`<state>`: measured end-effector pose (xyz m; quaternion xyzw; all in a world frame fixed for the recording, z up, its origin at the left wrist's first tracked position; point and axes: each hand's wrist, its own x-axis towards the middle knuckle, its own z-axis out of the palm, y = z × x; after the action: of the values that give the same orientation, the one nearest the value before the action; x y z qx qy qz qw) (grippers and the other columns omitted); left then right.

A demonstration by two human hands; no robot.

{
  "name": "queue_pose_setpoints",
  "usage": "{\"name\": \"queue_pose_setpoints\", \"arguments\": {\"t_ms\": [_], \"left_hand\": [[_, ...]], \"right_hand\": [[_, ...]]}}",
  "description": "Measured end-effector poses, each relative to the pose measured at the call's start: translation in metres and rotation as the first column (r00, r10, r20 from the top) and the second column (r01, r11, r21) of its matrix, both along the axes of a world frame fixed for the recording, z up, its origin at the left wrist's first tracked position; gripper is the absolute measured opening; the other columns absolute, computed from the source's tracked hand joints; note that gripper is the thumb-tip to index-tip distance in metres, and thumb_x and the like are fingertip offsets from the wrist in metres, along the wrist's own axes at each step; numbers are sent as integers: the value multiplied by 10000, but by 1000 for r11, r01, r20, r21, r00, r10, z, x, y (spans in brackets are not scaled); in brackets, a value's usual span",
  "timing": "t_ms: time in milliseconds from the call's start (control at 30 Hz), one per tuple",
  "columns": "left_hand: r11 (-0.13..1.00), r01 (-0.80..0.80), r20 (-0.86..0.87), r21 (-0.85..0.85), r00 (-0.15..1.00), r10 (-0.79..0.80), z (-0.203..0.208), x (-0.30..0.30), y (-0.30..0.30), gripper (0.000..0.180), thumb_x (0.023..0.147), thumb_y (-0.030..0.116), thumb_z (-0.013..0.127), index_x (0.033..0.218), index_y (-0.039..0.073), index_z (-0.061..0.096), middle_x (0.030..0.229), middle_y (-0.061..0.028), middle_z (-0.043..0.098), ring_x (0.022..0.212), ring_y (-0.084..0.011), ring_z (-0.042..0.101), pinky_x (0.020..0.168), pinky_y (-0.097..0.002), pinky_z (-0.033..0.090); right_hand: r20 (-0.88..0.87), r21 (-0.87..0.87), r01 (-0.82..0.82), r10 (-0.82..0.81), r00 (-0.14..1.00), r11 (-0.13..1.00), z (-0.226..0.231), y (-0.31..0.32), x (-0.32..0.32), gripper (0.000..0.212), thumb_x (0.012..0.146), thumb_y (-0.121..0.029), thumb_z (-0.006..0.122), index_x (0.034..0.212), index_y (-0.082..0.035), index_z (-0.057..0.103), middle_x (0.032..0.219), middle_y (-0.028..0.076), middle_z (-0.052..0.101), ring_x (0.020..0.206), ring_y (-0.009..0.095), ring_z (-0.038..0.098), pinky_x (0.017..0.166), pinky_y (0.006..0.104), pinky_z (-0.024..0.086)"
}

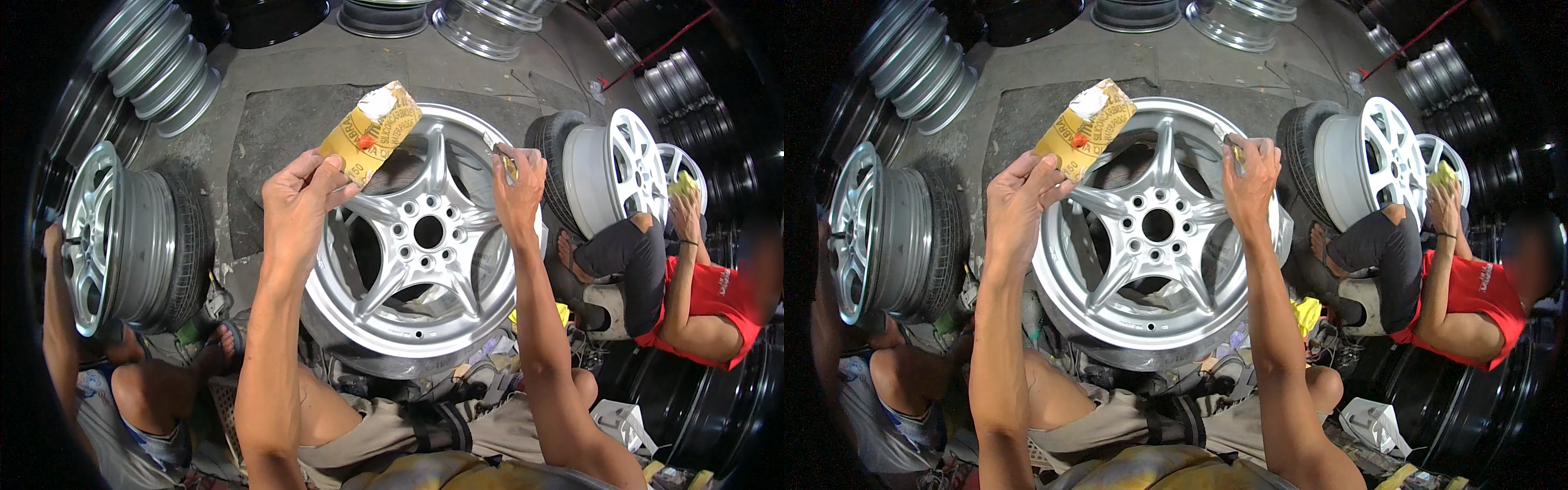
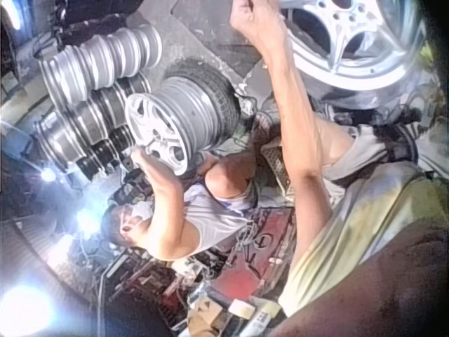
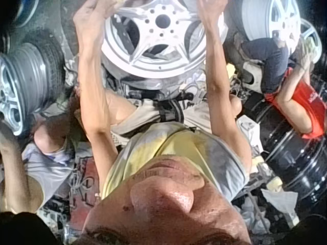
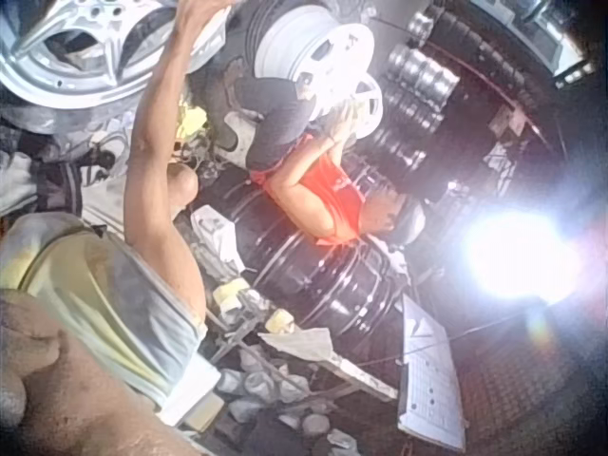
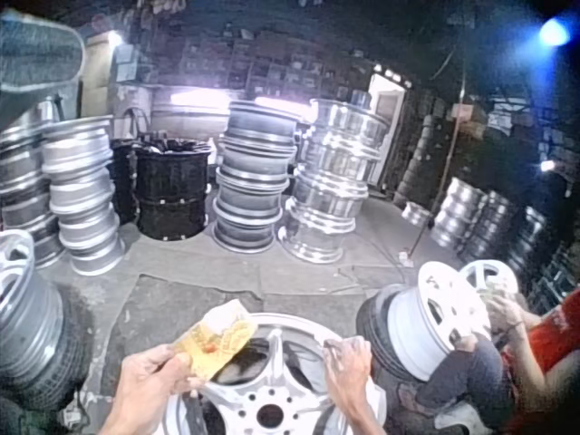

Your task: The person sits on the floor and uses a sanding block to polish the surface of a silver car wheel. They repeatedly rub the block along the rim and spokes of the wheel, rotating it to access different areas. Another person is visible in the background working on a separate wheel.

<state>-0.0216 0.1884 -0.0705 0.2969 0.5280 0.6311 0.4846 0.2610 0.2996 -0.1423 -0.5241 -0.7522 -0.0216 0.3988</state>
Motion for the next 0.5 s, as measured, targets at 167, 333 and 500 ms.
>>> {"name": "queue_pose_setpoints", "arguments": {"t_ms": [167, 333, 500], "left_hand": [[1000, 1, -21, -6, 1000, -1, -4, -4, 0, 236, 968, 170, 625, 1016, -59, 656, 864, -105, 654, 792, -121, 674, 751, -232, 598], [1000, 2, -21, -14, 1000, -2, 0, -1, -1, 234, 966, 179, 629, 1007, -49, 659, 831, -97, 652, 764, -112, 668, 748, -232, 597], [1000, 24, -11, -15, 1000, -24, -1, -4, -1, 286, 976, 152, 599, 1121, -90, 642, 966, -138, 665, 867, -163, 691, 790, -256, 607]], "right_hand": [[-16, -6, -5, 5, 1000, 1000, 1, -1, 0, 196, 842, -86, 690, 1035, -54, 702, 930, 114, 553, 909, 283, 514, 838, 398, 399], [-21, 2, -8, 9, 1000, 1000, 1, 1, 1, 190, 843, -91, 690, 1028, -51, 703, 935, 119, 561, 913, 291, 516, 844, 404, 404], [-7, 2, 2, -1, 1000, 1000, 2, 1, 0, 184, 841, -92, 687, 1018, -43, 701, 935, 123, 561, 920, 298, 518, 845, 405, 407]]}}
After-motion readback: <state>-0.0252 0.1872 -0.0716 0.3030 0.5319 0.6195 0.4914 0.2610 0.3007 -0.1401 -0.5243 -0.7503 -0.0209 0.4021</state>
